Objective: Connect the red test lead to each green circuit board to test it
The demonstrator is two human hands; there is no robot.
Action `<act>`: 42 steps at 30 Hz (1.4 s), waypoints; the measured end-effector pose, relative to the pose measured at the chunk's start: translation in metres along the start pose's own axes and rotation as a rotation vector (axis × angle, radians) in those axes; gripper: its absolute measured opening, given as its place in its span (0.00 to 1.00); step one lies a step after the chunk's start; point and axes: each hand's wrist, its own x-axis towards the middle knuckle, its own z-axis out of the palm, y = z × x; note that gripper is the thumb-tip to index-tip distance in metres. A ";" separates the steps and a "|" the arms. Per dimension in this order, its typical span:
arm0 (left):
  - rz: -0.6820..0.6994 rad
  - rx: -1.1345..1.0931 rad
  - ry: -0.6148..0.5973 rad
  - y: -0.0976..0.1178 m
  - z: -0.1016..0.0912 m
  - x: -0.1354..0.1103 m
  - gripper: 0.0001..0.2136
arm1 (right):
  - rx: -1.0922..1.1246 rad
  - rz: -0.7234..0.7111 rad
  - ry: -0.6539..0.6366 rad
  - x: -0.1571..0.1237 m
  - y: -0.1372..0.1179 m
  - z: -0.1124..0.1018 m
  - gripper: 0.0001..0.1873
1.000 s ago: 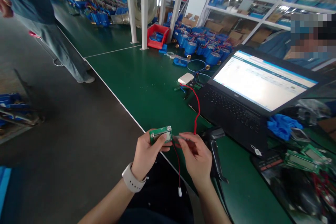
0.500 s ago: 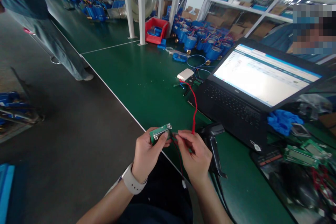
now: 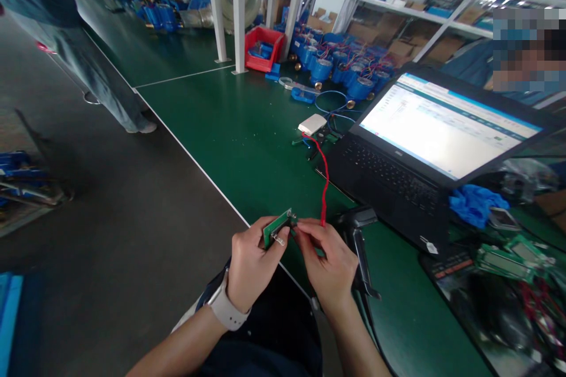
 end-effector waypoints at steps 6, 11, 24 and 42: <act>-0.008 0.003 -0.021 -0.003 0.001 0.001 0.09 | 0.075 0.085 -0.040 0.003 0.004 -0.003 0.09; -0.054 -0.073 -0.030 -0.008 0.001 0.002 0.09 | 0.109 0.108 -0.049 0.003 0.006 -0.002 0.07; -0.082 -0.028 0.029 -0.021 -0.002 0.003 0.13 | 0.188 0.120 -0.034 0.001 0.007 0.007 0.08; -0.109 0.046 0.042 -0.022 -0.007 0.007 0.16 | 0.205 0.089 0.025 0.006 0.006 0.010 0.06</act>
